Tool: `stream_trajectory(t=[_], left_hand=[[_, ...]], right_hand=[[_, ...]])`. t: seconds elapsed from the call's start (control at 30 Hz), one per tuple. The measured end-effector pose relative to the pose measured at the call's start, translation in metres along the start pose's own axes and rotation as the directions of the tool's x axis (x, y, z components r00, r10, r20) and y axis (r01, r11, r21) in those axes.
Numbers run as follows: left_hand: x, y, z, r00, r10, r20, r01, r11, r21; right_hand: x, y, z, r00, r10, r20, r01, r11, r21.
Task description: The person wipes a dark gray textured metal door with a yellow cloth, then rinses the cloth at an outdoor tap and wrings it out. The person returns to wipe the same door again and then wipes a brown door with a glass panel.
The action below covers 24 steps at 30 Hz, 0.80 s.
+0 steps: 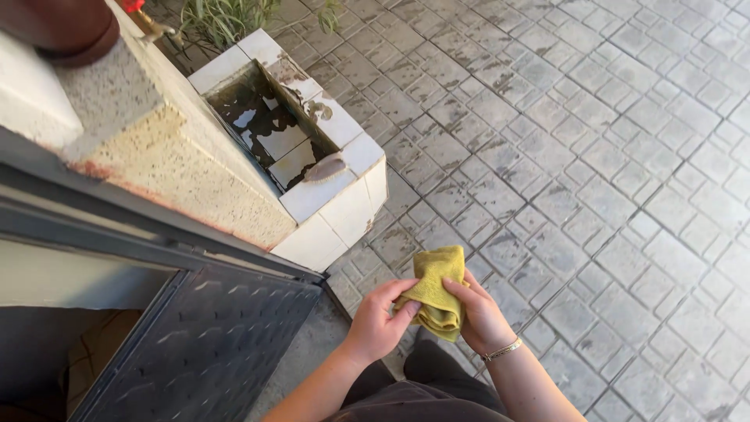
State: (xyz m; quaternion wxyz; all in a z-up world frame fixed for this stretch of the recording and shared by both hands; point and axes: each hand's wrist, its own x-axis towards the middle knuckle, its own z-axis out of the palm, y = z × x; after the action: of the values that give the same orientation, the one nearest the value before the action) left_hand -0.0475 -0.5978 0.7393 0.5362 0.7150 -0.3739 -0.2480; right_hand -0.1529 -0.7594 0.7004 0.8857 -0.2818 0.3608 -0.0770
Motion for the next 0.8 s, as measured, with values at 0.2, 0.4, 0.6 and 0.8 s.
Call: stream_trajectory(t=[0.2, 0.4, 0.6, 0.8], left_hand=[[0.061, 0.015, -0.001, 0.974, -0.168, -0.151, 0.155, 0.983, -0.098], [0.130, 0.004, -0.013, 0.948, -0.165, -0.272, 0.167, 0.986, -0.016], [0.212, -0.010, -0.048, 0.938, -0.091, -0.334, 0.135, 0.985, 0.111], [0.299, -0.029, -0.101, 0.911, 0.055, -0.409, -0.006, 0.993, 0.121]], right_hand=[[0.055, -0.042, -0.004, 0.965, -0.248, -0.087, 0.169, 0.838, -0.519], [0.066, -0.123, 0.046, 0.678, -0.603, 0.421, 0.616, 0.154, -0.772], [0.143, -0.167, 0.094, 0.781, -0.377, 0.498, 0.589, 0.177, -0.789], [0.238, -0.200, 0.132, 0.787, -0.395, 0.474, 0.566, 0.155, -0.810]])
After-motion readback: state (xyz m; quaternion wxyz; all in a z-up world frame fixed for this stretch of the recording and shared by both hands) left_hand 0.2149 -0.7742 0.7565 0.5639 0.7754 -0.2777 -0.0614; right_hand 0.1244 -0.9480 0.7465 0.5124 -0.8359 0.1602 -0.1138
